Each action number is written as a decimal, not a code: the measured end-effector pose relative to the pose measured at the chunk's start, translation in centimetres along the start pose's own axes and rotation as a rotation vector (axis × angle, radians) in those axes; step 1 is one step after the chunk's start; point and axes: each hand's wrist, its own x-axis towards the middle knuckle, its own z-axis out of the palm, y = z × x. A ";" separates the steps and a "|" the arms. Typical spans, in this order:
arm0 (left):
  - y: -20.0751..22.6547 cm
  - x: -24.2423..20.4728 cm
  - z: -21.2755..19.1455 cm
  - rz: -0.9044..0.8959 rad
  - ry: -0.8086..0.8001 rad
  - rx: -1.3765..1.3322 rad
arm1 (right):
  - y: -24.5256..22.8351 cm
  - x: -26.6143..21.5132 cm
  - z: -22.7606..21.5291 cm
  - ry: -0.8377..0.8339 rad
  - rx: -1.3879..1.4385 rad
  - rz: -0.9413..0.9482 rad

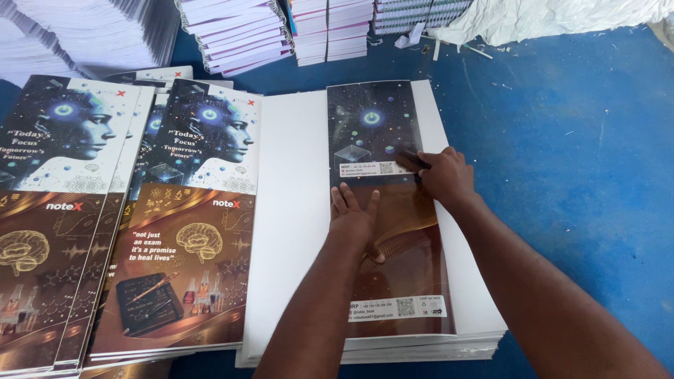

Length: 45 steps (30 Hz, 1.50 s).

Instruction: The person is binding books by folding the cover onto the pages and using a wooden block to press and smooth the spine. The person repeats this process for multiple books.

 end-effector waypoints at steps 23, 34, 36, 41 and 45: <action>0.0 0.0 -0.4 -0.011 -0.030 -0.002 | 0.9 -3.8 -0.1 -0.018 -0.006 -0.061; 0.5 0.1 -0.4 -0.045 -0.026 -0.017 | 0.6 -5.9 -1.3 -0.041 -0.003 -0.089; 0.5 0.0 -0.5 -0.048 -0.015 -0.019 | 0.6 -6.4 -1.5 -0.031 0.007 -0.104; 0.6 -0.3 -0.5 -0.045 0.017 -0.006 | 0.4 -7.6 -2.0 -0.080 -0.015 -0.077; 0.6 -0.1 -0.7 -0.044 -0.006 0.003 | 0.6 -8.6 -2.2 -0.078 0.002 -0.098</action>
